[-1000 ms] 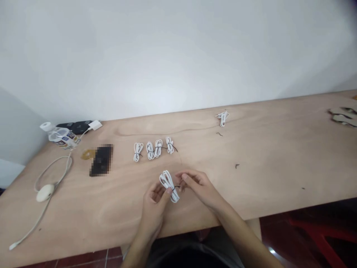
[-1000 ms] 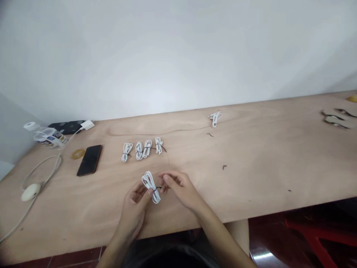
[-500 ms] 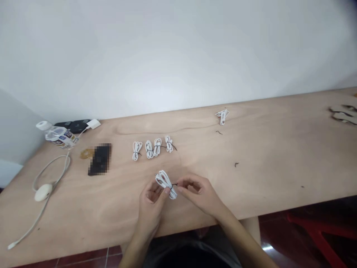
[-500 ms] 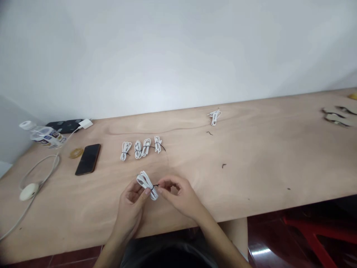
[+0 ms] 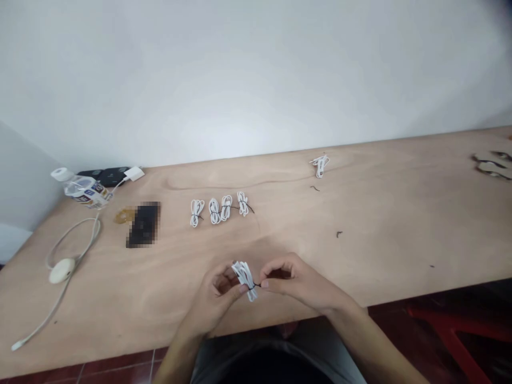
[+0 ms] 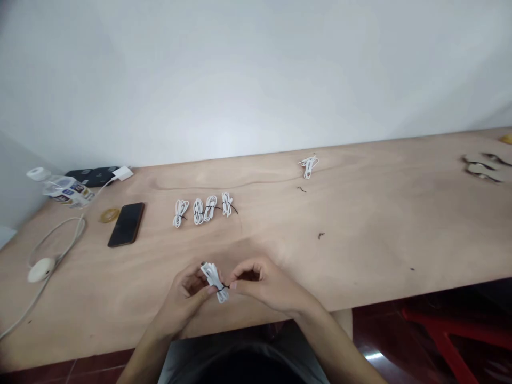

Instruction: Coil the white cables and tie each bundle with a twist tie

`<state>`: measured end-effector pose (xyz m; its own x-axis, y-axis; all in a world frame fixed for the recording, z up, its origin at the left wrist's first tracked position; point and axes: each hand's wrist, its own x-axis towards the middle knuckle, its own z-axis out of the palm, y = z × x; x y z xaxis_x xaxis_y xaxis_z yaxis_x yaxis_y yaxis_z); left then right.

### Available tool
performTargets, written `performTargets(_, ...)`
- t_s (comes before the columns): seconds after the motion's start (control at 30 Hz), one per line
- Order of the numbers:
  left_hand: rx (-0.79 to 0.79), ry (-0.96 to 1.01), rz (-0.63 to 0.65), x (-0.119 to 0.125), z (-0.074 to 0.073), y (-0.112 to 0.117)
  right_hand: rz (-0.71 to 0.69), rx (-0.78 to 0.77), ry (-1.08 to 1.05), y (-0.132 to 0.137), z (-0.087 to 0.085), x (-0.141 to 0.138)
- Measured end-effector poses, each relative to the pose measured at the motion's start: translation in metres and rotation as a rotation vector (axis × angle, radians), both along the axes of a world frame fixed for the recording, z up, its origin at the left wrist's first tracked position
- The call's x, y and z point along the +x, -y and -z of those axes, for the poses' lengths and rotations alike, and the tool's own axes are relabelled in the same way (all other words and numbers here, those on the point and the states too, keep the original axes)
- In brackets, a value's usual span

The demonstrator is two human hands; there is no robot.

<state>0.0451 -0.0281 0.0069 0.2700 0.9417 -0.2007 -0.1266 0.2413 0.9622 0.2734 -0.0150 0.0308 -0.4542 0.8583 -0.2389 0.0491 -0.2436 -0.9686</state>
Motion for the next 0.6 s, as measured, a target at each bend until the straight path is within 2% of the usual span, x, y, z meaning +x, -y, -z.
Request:
performTargets(0.13, -0.013, 0.256, 0.008, 0.009, 0.003, 0.004, -0.011, -0.372, -0.397, 0.002, 0.012, -0.007)
performTargets(0.2, -0.030, 0.336, -0.051, 0.016, 0.005, 0.005, 0.040, -0.472, -0.523, 0.006, 0.021, -0.014)
performTargets(0.27, -0.035, 0.357, -0.131, 0.021, 0.006, 0.007, 0.113, -0.509, -0.596, 0.010, 0.029, -0.022)
performTargets(0.37, -0.042, 0.346, -0.225, 0.025, 0.007, 0.009, 0.216, -0.501, -0.658, 0.016, 0.037, -0.031)
performTargets(0.47, -0.064, 0.356, -0.252, 0.027, 0.003, 0.010, 0.285, -0.448, -0.665, 0.021, 0.042, -0.037)
performTargets(0.6, -0.033, 0.320, -0.354, 0.034, 0.001, 0.010, 0.468, -0.201, -0.507, 0.023, 0.048, -0.045)
